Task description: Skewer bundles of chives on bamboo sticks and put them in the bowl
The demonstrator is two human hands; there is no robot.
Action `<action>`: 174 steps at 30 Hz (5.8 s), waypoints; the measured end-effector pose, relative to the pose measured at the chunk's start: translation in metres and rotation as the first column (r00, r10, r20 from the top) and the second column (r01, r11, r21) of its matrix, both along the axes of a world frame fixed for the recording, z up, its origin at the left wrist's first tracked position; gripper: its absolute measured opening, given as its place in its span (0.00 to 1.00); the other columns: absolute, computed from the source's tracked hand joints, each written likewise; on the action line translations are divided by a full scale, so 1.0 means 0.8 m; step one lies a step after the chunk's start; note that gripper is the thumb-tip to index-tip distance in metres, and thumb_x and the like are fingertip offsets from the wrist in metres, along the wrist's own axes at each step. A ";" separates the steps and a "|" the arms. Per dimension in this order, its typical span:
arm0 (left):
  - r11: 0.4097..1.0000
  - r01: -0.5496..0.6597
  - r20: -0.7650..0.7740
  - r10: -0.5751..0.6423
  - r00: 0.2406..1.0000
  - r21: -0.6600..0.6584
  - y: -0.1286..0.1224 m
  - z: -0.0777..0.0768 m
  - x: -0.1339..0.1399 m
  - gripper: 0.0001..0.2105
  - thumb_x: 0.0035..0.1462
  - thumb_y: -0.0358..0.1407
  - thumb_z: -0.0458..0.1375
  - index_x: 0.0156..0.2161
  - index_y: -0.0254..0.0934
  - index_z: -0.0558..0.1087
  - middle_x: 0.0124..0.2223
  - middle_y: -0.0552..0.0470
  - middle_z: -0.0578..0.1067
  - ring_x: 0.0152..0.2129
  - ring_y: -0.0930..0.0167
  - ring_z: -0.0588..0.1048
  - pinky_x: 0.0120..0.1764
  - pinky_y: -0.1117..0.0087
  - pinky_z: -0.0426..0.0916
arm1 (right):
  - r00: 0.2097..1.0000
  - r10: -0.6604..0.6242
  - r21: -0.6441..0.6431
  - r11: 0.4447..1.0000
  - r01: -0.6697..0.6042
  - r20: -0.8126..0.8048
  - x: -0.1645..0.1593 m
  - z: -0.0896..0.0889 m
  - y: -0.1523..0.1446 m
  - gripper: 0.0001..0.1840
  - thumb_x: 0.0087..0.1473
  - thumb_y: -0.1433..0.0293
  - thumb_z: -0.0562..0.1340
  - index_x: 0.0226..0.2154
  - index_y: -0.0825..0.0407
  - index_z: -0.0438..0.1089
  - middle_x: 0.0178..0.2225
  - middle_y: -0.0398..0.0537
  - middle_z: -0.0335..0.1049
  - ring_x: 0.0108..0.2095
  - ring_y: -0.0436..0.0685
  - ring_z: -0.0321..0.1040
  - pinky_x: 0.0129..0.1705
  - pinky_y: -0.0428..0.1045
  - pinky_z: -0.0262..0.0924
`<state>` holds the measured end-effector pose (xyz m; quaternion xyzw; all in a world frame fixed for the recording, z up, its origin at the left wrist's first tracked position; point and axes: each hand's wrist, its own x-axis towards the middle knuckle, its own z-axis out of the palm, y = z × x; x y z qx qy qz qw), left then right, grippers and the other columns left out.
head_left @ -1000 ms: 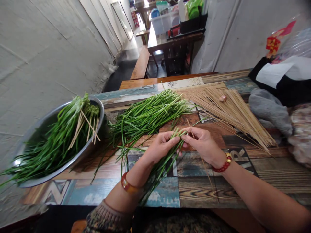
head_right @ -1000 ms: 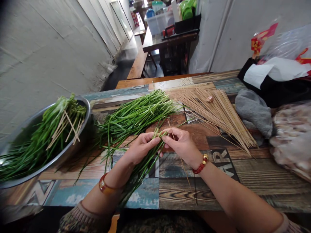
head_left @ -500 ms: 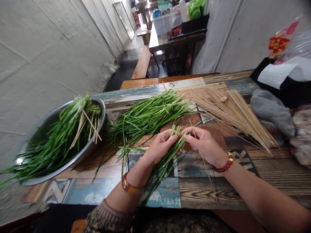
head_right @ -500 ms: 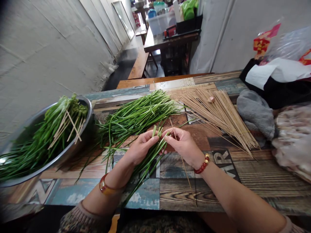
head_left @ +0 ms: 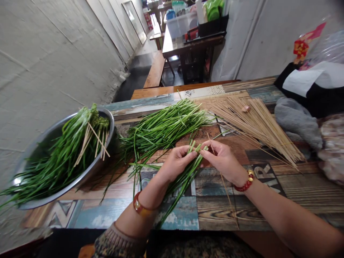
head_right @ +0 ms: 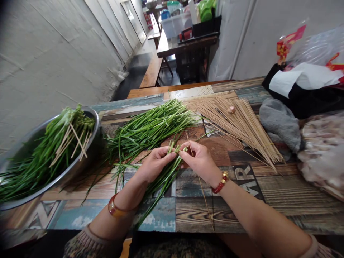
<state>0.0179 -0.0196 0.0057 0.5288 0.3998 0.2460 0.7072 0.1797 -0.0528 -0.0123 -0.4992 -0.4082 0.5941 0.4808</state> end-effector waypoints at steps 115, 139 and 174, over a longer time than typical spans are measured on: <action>0.961 0.274 -0.407 -0.236 0.883 0.038 0.003 0.113 0.011 0.18 0.49 0.46 0.64 0.35 0.29 0.73 0.33 0.45 0.79 0.19 0.75 0.74 0.21 0.77 0.63 | 0.972 -0.091 0.149 0.981 0.124 -0.216 -0.003 0.021 -0.013 0.19 0.45 0.55 0.66 0.29 0.55 0.71 0.15 0.35 0.55 0.16 0.44 0.41 0.16 0.44 0.36; 0.666 0.651 -0.873 0.002 0.487 0.364 0.076 0.063 -0.005 0.12 0.54 0.36 0.57 0.21 0.37 0.66 0.17 0.57 0.64 0.16 0.76 0.60 0.23 0.75 0.54 | 0.973 -0.164 -0.013 0.986 0.164 -0.162 -0.017 -0.018 0.007 0.10 0.41 0.65 0.63 0.20 0.53 0.63 0.16 0.34 0.54 0.16 0.43 0.45 0.15 0.42 0.37; 0.994 0.110 0.037 -0.110 0.993 -0.011 -0.006 0.000 -0.012 0.12 0.57 0.40 0.57 0.31 0.30 0.73 0.27 0.49 0.74 0.22 0.76 0.71 0.28 0.75 0.66 | 0.996 -0.053 0.042 0.998 0.050 0.068 -0.016 -0.004 -0.011 0.12 0.54 0.61 0.63 0.26 0.50 0.64 0.18 0.37 0.61 0.18 0.47 0.57 0.22 0.44 0.55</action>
